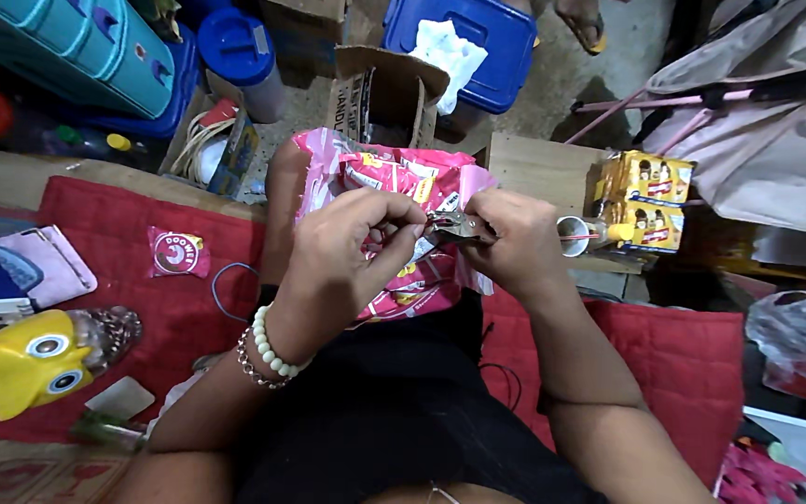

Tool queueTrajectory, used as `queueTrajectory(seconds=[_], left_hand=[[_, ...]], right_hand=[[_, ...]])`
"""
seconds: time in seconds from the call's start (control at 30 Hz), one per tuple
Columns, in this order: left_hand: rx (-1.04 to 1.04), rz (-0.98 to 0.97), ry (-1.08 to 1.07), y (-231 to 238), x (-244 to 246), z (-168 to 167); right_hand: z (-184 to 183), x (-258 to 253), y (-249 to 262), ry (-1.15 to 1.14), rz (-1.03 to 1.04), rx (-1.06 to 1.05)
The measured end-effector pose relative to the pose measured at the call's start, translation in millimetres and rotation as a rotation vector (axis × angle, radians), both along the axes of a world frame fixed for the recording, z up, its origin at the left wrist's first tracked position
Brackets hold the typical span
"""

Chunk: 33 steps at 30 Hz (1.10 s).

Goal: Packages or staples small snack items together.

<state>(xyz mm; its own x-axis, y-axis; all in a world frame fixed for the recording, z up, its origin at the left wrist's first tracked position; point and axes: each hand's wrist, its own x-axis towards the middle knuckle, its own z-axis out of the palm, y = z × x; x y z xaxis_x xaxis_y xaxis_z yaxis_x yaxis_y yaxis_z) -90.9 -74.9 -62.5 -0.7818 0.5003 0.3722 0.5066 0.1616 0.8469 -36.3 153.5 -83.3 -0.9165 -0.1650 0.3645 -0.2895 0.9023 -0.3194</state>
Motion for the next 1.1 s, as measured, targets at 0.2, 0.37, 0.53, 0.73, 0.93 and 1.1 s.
queueTrajectory(seconds=[0.2,0.37,0.53,0.73,0.93,1.1], left_hand=[[0.003,-0.005,-0.014,0.7,2.0,0.3],[-0.030,-0.017,-0.039,0.0,0.3,2.5],[-0.026,-0.017,-0.053,0.3,-0.1,1.3],[-0.019,-0.013,-0.055,0.4,0.0,1.0],[-0.015,-0.019,-0.057,-0.2,-1.3,0.5],[-0.026,-0.021,-0.058,-0.7,-2.1,1.0]], right_hand=[[-2.5,-1.1,0.7,0.013,0.044,-0.033],[-0.3,-2.1,-0.3,-0.026,0.074,-0.119],[-0.7,-1.8,-1.8,-0.054,0.062,-0.117],[-0.8,-2.5,-2.0,-0.059,0.053,-0.092],[-0.5,-3.8,-2.7,-0.069,0.045,-0.084],[-1.4,-4.9,-2.6,-0.072,0.046,-0.076]])
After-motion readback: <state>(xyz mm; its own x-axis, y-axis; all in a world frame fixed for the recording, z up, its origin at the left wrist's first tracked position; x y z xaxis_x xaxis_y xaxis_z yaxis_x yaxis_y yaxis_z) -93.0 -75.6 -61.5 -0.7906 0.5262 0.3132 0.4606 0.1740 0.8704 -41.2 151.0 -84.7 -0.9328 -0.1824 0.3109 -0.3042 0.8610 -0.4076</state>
